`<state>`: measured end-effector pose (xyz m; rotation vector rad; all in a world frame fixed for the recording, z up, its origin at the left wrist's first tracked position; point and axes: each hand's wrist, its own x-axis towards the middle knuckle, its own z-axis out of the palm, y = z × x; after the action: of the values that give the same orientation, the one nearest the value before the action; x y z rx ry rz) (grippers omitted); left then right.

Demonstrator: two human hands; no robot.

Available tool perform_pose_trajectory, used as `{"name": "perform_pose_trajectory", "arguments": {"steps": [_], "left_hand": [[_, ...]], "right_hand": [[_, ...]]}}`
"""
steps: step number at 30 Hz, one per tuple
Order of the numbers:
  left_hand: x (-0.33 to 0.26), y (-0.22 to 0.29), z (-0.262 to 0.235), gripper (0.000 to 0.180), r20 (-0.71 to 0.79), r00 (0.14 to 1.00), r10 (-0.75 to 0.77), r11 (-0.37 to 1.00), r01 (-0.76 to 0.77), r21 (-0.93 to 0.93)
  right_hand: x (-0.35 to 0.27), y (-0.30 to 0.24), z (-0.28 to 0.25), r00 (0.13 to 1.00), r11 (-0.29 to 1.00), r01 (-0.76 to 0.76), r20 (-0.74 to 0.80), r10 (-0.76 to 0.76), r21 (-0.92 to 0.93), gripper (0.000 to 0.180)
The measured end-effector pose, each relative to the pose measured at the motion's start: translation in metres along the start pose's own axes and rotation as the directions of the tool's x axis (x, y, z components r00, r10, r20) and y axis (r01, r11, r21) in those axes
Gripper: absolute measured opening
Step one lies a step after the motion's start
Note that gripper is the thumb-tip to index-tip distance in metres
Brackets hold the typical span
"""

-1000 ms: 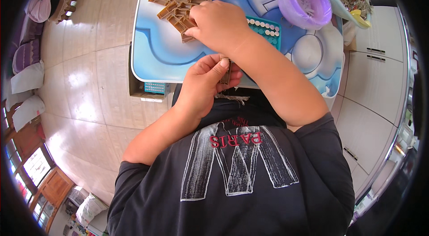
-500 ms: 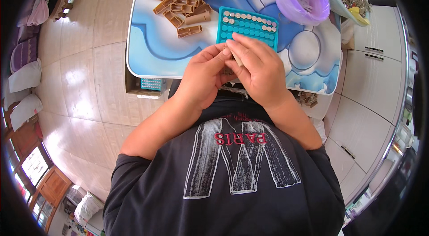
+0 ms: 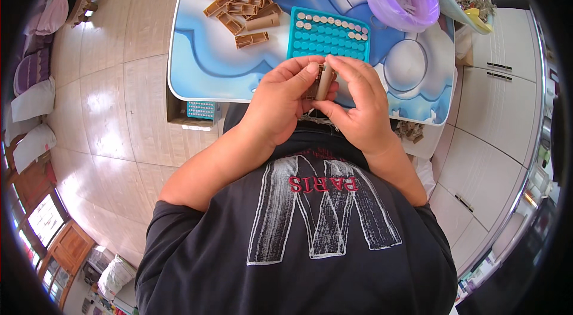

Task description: The person picks small cylindrical components from parts bins and inserts them into a grid-based assembly tray by hand.

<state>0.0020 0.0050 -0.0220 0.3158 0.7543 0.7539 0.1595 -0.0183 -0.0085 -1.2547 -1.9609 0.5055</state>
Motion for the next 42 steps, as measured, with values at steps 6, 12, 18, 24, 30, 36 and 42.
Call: {"name": "perform_pose_trajectory", "arguments": {"steps": [6, 12, 18, 24, 30, 36, 42], "left_hand": [[-0.002, 0.0024, -0.0016, 0.034, 0.006, 0.999, -0.036, 0.997, 0.036, -0.073], [-0.0026, 0.0028, -0.0009, 0.031, -0.013, 1.0, -0.024, 0.997, 0.023, -0.075], [-0.0022, 0.0039, -0.0002, 0.03, -0.008, 0.999, -0.031, 0.996, 0.03, -0.088], [-0.0015, 0.0024, -0.0008, 0.029, -0.019, 0.999, -0.039, 0.997, 0.038, -0.071], [-0.0039, 0.0041, -0.0003, 0.031, 0.018, 1.0, -0.005, 0.999, 0.006, -0.053], [-0.0044, 0.0024, 0.0015, 0.034, 0.004, 1.0, -0.001, 0.999, 0.001, -0.033], [-0.0064, 0.0044, 0.0051, 0.045, 0.06, 0.998, 0.019, 0.987, -0.028, 0.155]], "right_hand": [[0.0004, -0.0009, 0.0, 0.999, 0.999, -0.046, 0.023, 0.045, 0.028, 0.071], [0.0028, -0.0046, -0.0025, 0.998, 1.0, -0.028, 0.053, 0.028, -0.009, 0.074], [0.0039, -0.0056, -0.003, 0.999, 1.0, -0.004, 0.053, 0.005, -0.024, 0.075], [0.0036, -0.004, -0.0003, 0.999, 0.999, 0.018, 0.045, -0.017, -0.033, 0.074], [0.0009, -0.0051, 0.0033, 0.999, 0.995, 0.032, -0.012, -0.033, -0.093, 0.073], [0.001, -0.0048, 0.0021, 1.0, 0.996, 0.017, -0.01, -0.018, -0.092, 0.074], [0.0002, -0.0043, -0.0063, 0.996, 0.997, -0.081, 0.03, 0.081, 0.007, 0.062]]}}
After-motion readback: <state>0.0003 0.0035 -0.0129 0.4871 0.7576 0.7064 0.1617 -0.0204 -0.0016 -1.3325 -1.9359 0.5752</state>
